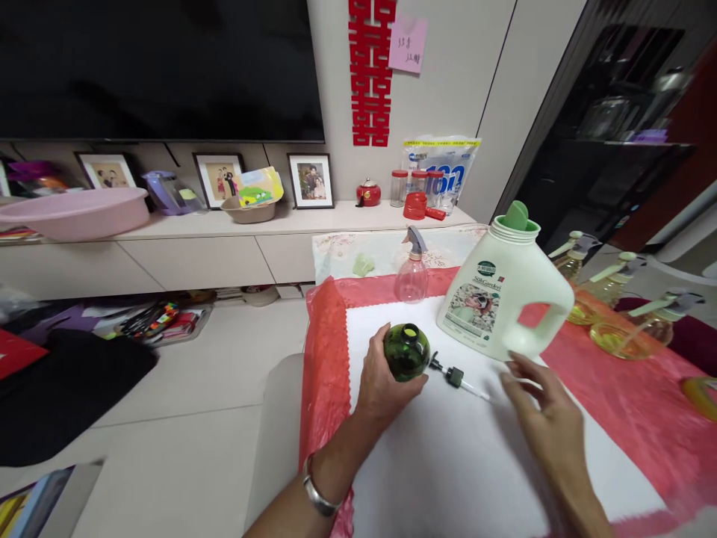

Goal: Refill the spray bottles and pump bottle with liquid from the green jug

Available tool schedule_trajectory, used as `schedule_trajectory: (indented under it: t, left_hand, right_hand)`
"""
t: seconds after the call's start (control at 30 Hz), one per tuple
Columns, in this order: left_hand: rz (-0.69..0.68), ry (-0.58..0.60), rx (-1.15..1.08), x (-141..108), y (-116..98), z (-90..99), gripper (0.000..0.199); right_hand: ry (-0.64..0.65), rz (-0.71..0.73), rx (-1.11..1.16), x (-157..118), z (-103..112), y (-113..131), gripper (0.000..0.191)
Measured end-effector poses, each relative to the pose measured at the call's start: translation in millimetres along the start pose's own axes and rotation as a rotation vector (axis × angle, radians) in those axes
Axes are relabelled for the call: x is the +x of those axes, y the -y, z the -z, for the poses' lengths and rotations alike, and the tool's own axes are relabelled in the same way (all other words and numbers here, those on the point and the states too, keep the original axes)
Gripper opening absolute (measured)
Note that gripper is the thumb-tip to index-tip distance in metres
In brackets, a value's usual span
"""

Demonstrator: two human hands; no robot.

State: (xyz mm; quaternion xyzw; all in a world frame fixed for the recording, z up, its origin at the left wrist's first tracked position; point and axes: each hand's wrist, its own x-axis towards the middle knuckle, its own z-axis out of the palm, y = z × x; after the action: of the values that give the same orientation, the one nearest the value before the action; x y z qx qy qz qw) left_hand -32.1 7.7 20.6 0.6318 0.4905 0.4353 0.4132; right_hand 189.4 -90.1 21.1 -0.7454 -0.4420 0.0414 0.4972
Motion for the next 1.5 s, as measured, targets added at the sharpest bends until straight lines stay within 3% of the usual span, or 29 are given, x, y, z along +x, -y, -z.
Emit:
schedule_trajectory:
  t: [0.1, 0.23, 0.37, 0.5, 0.63, 0.83, 0.97, 1.07, 1.23, 1.5]
  left_hand:
    - [-0.007, 0.017, 0.000, -1, -3, 1.0, 0.095]
    - [-0.018, 0.085, -0.014, -3, -7, 2.1, 0.097]
    - [-0.031, 0.133, -0.041, -4, -7, 2.1, 0.100]
    - [-0.020, 0.163, -0.048, -5, -6, 3.2, 0.101]
    - [-0.012, 0.235, -0.031, -7, -8, 4.7, 0.103]
    - [-0.043, 0.301, -0.005, -10, -10, 4.0, 0.105]
    - [-0.049, 0.305, -0.026, -9, -9, 3.8, 0.104]
    - [-0.051, 0.302, -0.031, -8, -8, 3.5, 0.105]
    - [-0.048, 0.307, -0.035, -9, -7, 2.9, 0.105]
    - [-0.098, 0.312, -0.045, -7, -4, 0.9, 0.103]
  right_hand:
    - [0.218, 0.168, -0.085, -15, -17, 12, 0.050]
    - [0.320, 0.234, -0.204, -19, -37, 20, 0.048]
    - [0.293, 0.208, -0.227, -18, -37, 21, 0.045]
    - [0.136, 0.097, -0.144, -21, -16, 19, 0.048]
    - [0.021, -0.006, 0.058, -26, 5, 30, 0.055]
    - [0.031, -0.087, 0.942, -15, 19, 91, 0.035]
    - [0.071, 0.023, 1.118, 3, 17, 131, 0.039]
    - [0.099, 0.105, 1.175, 13, 6, 146, 0.036]
    - [0.202, 0.125, 1.124, 19, -22, 141, 0.028]
    - [0.364, 0.074, 0.957, 11, -53, 94, 0.029]
